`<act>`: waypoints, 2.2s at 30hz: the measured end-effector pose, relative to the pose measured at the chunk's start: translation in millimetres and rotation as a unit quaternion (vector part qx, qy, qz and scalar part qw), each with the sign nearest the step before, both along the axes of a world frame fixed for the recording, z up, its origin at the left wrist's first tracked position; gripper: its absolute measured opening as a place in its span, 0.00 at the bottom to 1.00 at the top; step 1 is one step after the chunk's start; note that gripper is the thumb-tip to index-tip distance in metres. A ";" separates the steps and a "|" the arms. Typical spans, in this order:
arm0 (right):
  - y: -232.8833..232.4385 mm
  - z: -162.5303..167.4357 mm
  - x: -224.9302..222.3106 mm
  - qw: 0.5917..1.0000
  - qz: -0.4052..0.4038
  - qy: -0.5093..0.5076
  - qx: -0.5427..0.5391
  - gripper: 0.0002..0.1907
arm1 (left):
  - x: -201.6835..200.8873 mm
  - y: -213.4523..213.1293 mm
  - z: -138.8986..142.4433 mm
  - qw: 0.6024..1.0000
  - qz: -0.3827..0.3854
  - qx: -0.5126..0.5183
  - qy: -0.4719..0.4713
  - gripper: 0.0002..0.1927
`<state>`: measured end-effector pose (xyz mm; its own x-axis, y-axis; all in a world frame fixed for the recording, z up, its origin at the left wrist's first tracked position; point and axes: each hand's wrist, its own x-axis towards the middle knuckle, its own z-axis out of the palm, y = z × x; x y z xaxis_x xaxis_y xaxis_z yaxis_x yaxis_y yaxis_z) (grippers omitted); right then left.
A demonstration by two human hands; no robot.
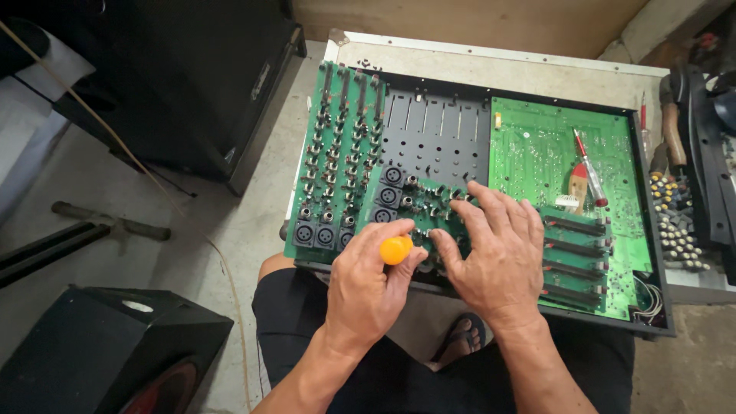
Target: The person uses an orange-handled screwdriver to loosen and remove screws from a connector circuit board mounted in an audio mixer chassis, working along the row of XLR and jack connectors. They then reposition the board and switch to a smaller screwdriver to continue unscrewing screws on the main green circuit board.
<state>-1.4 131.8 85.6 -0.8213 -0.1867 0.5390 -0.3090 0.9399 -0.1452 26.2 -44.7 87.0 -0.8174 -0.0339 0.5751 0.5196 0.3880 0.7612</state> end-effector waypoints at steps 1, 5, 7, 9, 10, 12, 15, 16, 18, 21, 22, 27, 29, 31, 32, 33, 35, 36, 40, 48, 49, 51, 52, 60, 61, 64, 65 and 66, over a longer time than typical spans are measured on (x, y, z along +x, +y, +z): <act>0.0 0.0 -0.1 1.000 -0.001 0.000 0.001 0.23 | 0.4 -0.3 -0.4 1.000 0.000 0.000 -0.003 0.16; -0.4 2.2 -1.2 1.000 -0.004 0.003 -0.007 0.23 | -2.4 -0.4 -4.4 0.999 0.003 0.006 -0.053 0.16; -0.2 4.4 -0.7 1.000 -0.009 -0.003 -0.009 0.23 | -3.8 -0.6 -7.2 0.994 -0.008 0.025 -0.105 0.16; 0.4 7.1 -2.1 1.000 -0.010 -0.004 -0.009 0.24 | -6.2 0.3 -9.7 0.987 0.003 0.108 -0.119 0.13; 0.9 8.2 -3.2 1.000 -0.010 -0.002 -0.010 0.24 | -8.2 0.5 -10.7 0.981 0.009 0.149 -0.126 0.12; 3.0 9.6 -6.4 1.000 -0.013 -0.003 -0.013 0.24 | -15.3 -0.2 -11.6 0.968 0.020 0.223 -0.111 0.12; 6.5 9.6 -14.0 1.000 -0.016 -0.002 -0.020 0.24 | -28.9 -1.2 -7.9 0.954 0.032 0.272 -0.122 0.13; 7.5 9.0 -16.3 1.000 -0.016 0.000 -0.021 0.24 | -33.8 -1.1 -5.3 0.951 0.036 0.277 -0.133 0.13; 10.0 7.2 -20.0 1.000 -0.017 0.002 -0.022 0.24 | -41.0 -1.2 1.5 0.980 0.049 0.174 -0.079 0.12; 13.4 3.9 -24.1 1.000 -0.020 0.002 -0.023 0.24 | -51.8 0.7 12.8 0.995 0.042 0.084 -0.041 0.13; 14.2 2.6 -25.5 1.000 -0.020 0.000 -0.023 0.24 | -56.1 1.9 15.9 0.997 0.036 0.065 -0.035 0.13; 18.7 -1.5 -29.9 0.999 -0.025 -0.007 -0.030 0.25 | -72.0 10.8 24.3 0.996 0.015 0.053 -0.067 0.13; 18.6 -2.6 -32.5 0.999 -0.024 -0.003 -0.037 0.25 | -76.3 12.7 24.9 0.996 0.013 0.047 -0.072 0.13; 19.4 -3.3 -33.3 0.999 -0.024 -0.005 -0.035 0.25 | -77.2 14.0 24.0 0.996 0.013 0.042 -0.083 0.13; 19.6 -3.6 -32.5 0.999 -0.024 -0.008 -0.034 0.25 | -77.2 14.6 23.2 0.996 0.007 0.043 -0.079 0.13; 19.8 -4.1 -32.7 0.999 -0.025 -0.007 -0.033 0.25 | -77.8 15.2 22.0 0.996 0.002 0.044 -0.075 0.13; 20.1 -4.9 -30.3 0.999 -0.026 -0.008 -0.031 0.25 | -76.2 16.2 19.9 0.996 -0.007 0.046 -0.070 0.13; 19.9 -5.4 -29.6 0.999 -0.026 -0.008 -0.032 0.25 | -75.9 16.3 18.9 0.996 -0.011 0.047 -0.070 0.14; 19.5 -5.7 -28.0 0.999 -0.027 -0.011 -0.034 0.25 | -74.6 17.7 17.0 0.995 -0.020 0.055 -0.083 0.14; 14.6 -1.6 -28.8 0.999 -0.025 -0.007 -0.032 0.25 | -78.2 14.6 16.9 0.994 -0.027 0.050 -0.097 0.14; 14.9 -1.1 -29.2 0.999 -0.025 -0.008 -0.031 0.25 | -78.4 14.2 16.2 0.994 -0.024 0.044 -0.095 0.14; 14.9 -0.8 -28.6 0.999 -0.025 -0.009 -0.028 0.25 | -79.4 14.0 14.4 0.992 -0.018 0.043 -0.113 0.14; 14.8 -0.7 -28.2 0.999 -0.025 -0.008 -0.026 0.25 | -80.0 13.9 13.5 0.992 -0.015 0.042 -0.122 0.14; 14.1 -0.9 -26.7 0.999 -0.025 -0.009 -0.023 0.24 | -82.5 12.5 7.0 0.994 -0.019 0.042 -0.102 0.12; 13.9 -1.1 -26.7 0.999 -0.025 -0.009 -0.021 0.24 | -81.9 11.9 6.6 0.993 -0.020 0.043 -0.109 0.12; 12.8 -2.2 -27.1 0.999 -0.027 -0.009 -0.017 0.24 | -81.3 11.6 6.4 0.991 -0.023 0.048 -0.123 0.12; 13.0 -2.2 -27.1 0.999 -0.028 -0.009 -0.015 0.24 | -81.1 11.4 6.8 0.991 -0.031 0.047 -0.118 0.12; 13.1 -2.1 -26.8 0.999 -0.028 -0.010 -0.014 0.24 | -80.9 10.9 7.5 0.992 -0.039 0.047 -0.113 0.12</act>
<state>-28.2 144.9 83.5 -0.8408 -0.1242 0.5269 -0.2522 0.9511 -0.1782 -54.7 -33.8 94.5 -0.9270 -0.0096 0.3749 0.3579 0.2758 0.8921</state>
